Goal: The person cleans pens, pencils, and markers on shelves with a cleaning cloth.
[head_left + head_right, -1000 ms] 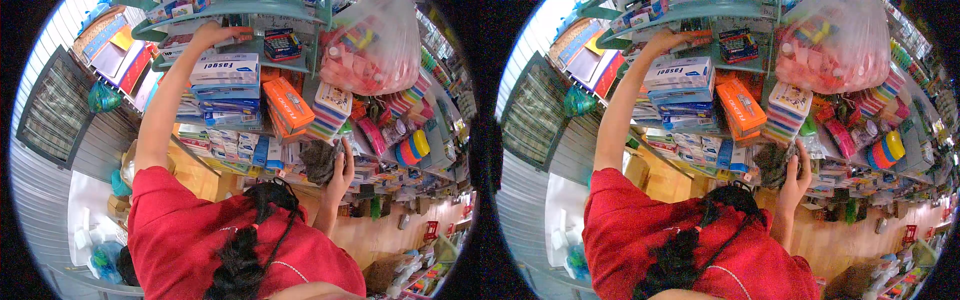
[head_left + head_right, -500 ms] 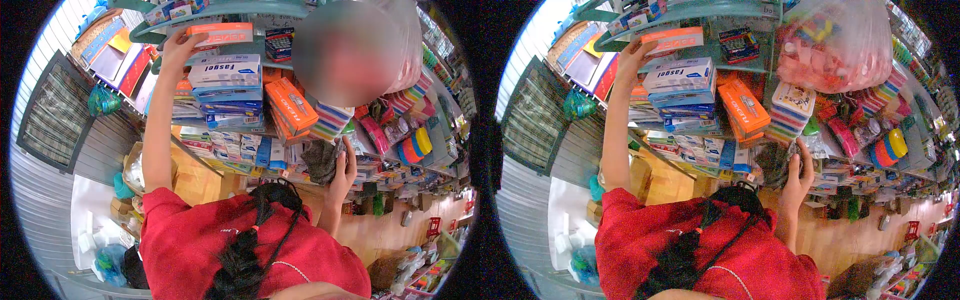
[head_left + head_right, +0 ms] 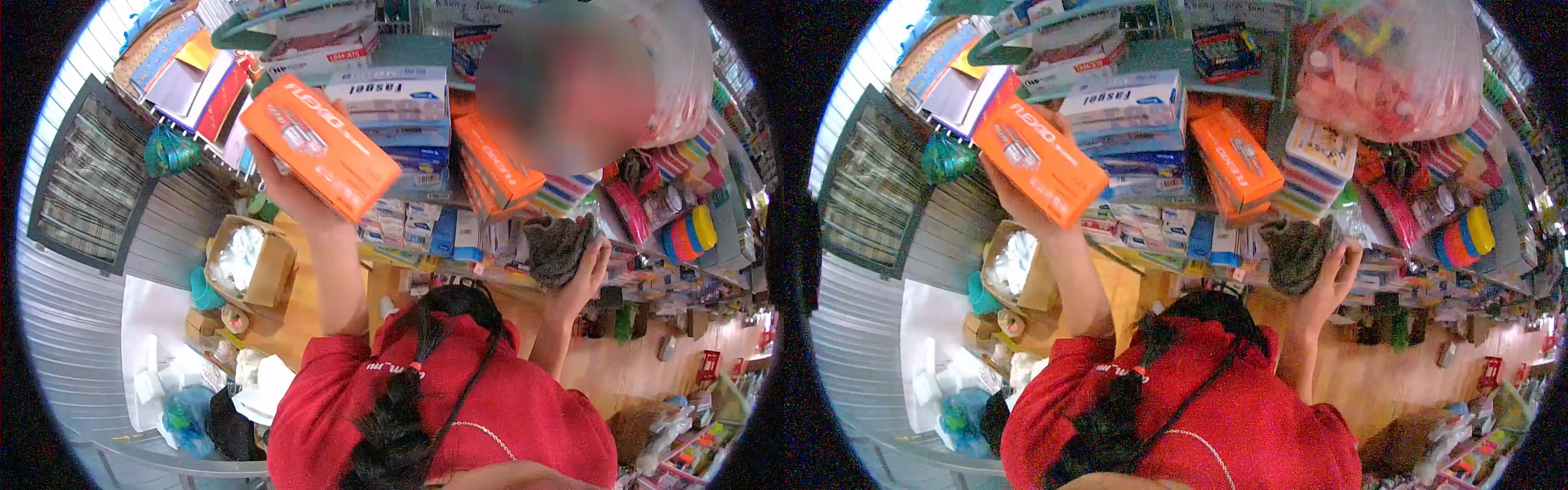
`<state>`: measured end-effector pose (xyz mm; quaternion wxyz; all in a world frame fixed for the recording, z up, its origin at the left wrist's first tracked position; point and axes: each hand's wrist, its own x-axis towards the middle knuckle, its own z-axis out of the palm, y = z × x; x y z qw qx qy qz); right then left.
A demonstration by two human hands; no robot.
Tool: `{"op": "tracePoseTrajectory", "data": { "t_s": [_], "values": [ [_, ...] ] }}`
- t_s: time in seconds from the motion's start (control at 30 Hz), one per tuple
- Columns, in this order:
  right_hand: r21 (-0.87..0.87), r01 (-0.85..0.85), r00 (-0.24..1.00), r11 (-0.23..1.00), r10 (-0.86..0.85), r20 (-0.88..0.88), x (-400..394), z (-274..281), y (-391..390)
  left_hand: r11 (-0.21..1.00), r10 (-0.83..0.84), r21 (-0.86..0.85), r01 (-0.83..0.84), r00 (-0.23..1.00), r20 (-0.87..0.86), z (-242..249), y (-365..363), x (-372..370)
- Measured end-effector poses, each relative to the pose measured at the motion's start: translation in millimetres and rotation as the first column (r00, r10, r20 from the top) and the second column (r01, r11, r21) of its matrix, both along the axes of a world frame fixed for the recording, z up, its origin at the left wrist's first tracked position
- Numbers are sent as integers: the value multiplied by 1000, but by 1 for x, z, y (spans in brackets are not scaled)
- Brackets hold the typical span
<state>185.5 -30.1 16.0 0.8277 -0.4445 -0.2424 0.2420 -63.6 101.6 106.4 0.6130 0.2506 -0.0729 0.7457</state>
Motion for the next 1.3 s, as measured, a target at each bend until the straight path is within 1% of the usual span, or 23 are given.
{"op": "tracePoseTrajectory", "data": {
  "t_s": [0.03, 0.1, 0.13, 0.2, 0.23, 0.3, 0.33, 0.37, 0.43, 0.47, 0.53, 0.57, 0.63, 0.77, 0.8, 0.87, 0.9, 1.0, 1.07, 1.13, 1.2, 1.27, 1.3],
  "values": [
    [-23, 33, 997, 999, -35, -72, -12, 19, -2, 990, -143, 8, 142, 989, 48, -8, -8, 5],
    [85, 13, 998, 996, -18, 60, -13, 22, 2, 856, -514, 120, 502, 851, 110, -20, -21, 19],
    [135, 1, 992, 991, -18, 125, -13, 24, 2, 858, -514, 68, 509, 854, 82, -28, -25, 26],
    [235, -53, 894, 971, -59, 444, -20, 38, 6, 847, -530, -28, 530, 848, 22, -44, -30, 43],
    [277, -93, 803, 956, -92, 588, -26, 46, 7, 919, -301, -300, 257, 947, -113, -39, -38, 55],
    [225, -271, 553, 936, -40, 832, -43, 56, 5, 897, -375, -322, 302, 906, -196, -43, -45, 69],
    [129, -324, 261, 937, -42, 964, -50, 64, 5, 887, -409, -331, 322, 881, -239, -42, -49, 76],
    [98, -295, 213, 951, -35, 977, -59, 63, 3, 887, -378, -377, 267, 888, -261, -36, -57, 81],
    [84, -275, 185, 958, -33, 982, -56, 69, 6, 882, -419, -343, 324, 872, -254, -32, -65, 88],
    [75, -267, 172, 961, -29, 985, -53, 73, 11, 877, -438, -328, 350, 863, -250, -33, -68, 90],
    [137, -234, 263, 962, -73, 962, -42, 81, 29, 808, -585, -323, 492, 729, -356, -46, -74, 89],
    [188, -184, 367, 965, -111, 924, -37, 84, 40, 764, -645, -323, 559, 648, -405, -53, -77, 88],
    [163, -112, 415, 980, -104, 904, -33, 92, 43, 841, -537, -384, 381, 672, -509, -51, -98, 105],
    [185, -183, 458, 966, -83, 885, -46, 61, 16, 802, -496, -584, 128, 687, -531, -43, -90, 99],
    [185, -217, 421, 959, -79, 904, -50, 50, 5, 830, -471, -537, 150, 705, -530, -39, -86, 98],
    [133, -260, 489, 956, 12, 872, -57, 32, -13, 878, -421, -440, 187, 740, -525, -27, -82, 97],
    [186, -232, 457, 955, -62, 887, -54, 36, -12, 895, -387, -408, 179, 767, -512, -22, -88, 103],
    [327, -58, 392, 943, -280, 877, -28, 61, 3, 879, -462, -424, 218, 608, -646, -27, -104, 120],
    [222, 54, 618, 974, -207, 758, -14, 85, 8, 856, -517, -428, 291, 527, -675, -31, -106, 124],
    [275, 90, 563, 957, -277, 779, -14, 76, 3, 805, -589, -432, 406, 465, -661, -38, -101, 122],
    [284, 47, 513, 958, -267, 816, -24, 54, -10, 886, -460, -282, 368, 623, -632, -23, -101, 133],
    [269, -63, 512, 961, -200, 835, -43, 28, -27, 921, -390, -279, 272, 650, -652, -21, -87, 125],
    [256, -106, 479, 961, -176, 860, -44, 20, -31, 892, -435, -186, 412, 672, -599, -20, -80, 120]
  ]
}}
